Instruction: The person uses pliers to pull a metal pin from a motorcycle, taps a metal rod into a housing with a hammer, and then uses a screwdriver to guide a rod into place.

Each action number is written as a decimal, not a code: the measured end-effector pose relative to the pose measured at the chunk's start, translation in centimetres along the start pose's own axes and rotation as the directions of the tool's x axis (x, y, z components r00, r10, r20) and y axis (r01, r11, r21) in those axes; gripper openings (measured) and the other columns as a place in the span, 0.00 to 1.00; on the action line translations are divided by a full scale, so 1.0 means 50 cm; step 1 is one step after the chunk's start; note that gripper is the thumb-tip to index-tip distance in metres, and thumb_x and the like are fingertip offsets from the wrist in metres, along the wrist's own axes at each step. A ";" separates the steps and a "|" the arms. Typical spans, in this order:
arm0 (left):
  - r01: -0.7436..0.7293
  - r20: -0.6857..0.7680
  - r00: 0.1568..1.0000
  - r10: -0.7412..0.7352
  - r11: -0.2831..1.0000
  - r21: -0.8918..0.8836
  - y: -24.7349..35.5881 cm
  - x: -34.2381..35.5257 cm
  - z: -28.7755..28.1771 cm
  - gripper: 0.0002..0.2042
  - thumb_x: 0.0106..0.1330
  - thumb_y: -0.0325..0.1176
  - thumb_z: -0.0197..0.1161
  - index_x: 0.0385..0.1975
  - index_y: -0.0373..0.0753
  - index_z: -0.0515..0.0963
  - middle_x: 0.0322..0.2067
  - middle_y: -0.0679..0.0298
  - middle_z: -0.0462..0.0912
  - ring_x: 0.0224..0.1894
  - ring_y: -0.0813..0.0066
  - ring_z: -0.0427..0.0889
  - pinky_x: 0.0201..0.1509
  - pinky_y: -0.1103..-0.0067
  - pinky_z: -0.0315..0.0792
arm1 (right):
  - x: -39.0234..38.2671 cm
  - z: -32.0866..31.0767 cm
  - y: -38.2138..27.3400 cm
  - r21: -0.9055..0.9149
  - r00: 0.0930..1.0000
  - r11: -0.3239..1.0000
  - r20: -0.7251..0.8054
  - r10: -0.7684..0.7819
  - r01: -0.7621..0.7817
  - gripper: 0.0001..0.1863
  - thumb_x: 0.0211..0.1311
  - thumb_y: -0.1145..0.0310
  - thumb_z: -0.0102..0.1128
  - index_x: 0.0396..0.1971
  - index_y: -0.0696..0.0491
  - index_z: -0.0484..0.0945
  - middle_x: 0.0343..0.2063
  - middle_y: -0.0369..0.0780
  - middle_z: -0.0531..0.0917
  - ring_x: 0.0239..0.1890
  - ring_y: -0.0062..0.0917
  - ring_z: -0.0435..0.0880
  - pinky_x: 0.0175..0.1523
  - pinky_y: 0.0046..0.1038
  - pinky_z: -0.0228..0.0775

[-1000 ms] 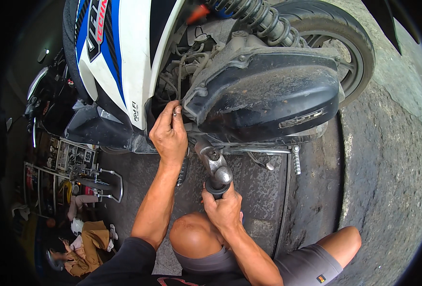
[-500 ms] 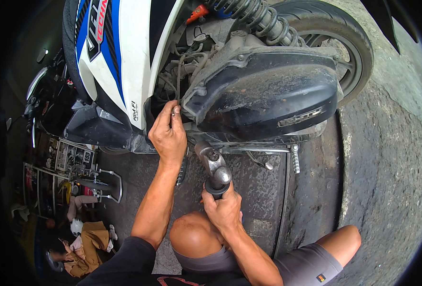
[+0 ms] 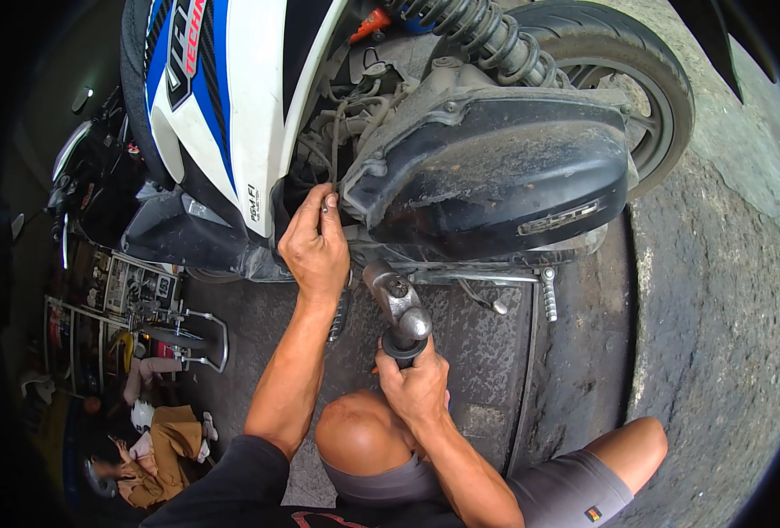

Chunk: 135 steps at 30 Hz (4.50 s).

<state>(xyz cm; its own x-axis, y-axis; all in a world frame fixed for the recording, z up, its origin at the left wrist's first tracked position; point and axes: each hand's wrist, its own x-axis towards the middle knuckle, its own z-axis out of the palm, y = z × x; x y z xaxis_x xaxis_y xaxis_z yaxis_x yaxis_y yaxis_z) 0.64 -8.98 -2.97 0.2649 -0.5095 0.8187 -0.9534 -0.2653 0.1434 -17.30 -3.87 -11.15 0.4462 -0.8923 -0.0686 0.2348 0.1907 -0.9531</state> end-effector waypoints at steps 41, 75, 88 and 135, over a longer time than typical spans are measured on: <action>0.085 0.065 0.994 -0.088 0.995 0.050 0.013 -0.005 -0.010 0.09 0.69 0.24 0.64 0.46 0.33 0.84 0.39 0.48 0.88 0.40 0.49 0.89 0.41 0.66 0.82 | 0.105 0.044 -0.071 0.000 0.932 0.937 -0.097 -0.348 0.350 0.06 0.57 0.77 0.70 0.33 0.59 0.81 0.23 0.43 0.85 0.27 0.28 0.86 0.33 0.28 0.77; 0.063 0.016 0.998 -0.063 0.998 -0.003 0.009 0.002 0.000 0.08 0.70 0.23 0.63 0.46 0.30 0.83 0.38 0.46 0.88 0.39 0.48 0.89 0.41 0.66 0.82 | 0.031 0.012 -0.033 0.046 0.999 0.998 -0.029 -0.042 0.044 0.05 0.60 0.75 0.68 0.30 0.58 0.80 0.20 0.38 0.84 0.24 0.18 0.81 0.31 0.27 0.74; 0.068 0.005 0.998 -0.068 0.998 0.002 0.012 0.003 -0.001 0.08 0.70 0.23 0.63 0.45 0.30 0.83 0.38 0.47 0.88 0.39 0.48 0.89 0.41 0.66 0.82 | 0.035 0.012 -0.037 0.047 1.000 0.999 -0.014 -0.016 0.016 0.05 0.60 0.76 0.68 0.30 0.58 0.80 0.21 0.39 0.85 0.25 0.18 0.81 0.32 0.27 0.74; 0.058 0.015 0.998 -0.059 0.997 0.043 0.007 -0.001 0.003 0.09 0.70 0.24 0.65 0.46 0.30 0.84 0.37 0.46 0.89 0.38 0.54 0.90 0.41 0.70 0.81 | 0.010 0.003 -0.047 0.086 0.989 0.992 -0.129 -0.078 0.089 0.05 0.60 0.78 0.67 0.26 0.57 0.80 0.19 0.34 0.82 0.24 0.15 0.77 0.30 0.25 0.71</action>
<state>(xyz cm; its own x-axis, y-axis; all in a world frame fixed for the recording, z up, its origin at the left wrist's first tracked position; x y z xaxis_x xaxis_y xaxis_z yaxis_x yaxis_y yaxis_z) 0.30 -9.17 -3.02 0.3225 -0.5056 0.8002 -0.9295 -0.3291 0.1667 -17.50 -4.68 -8.87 0.3111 -0.9499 -0.0318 0.3469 0.1446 -0.9267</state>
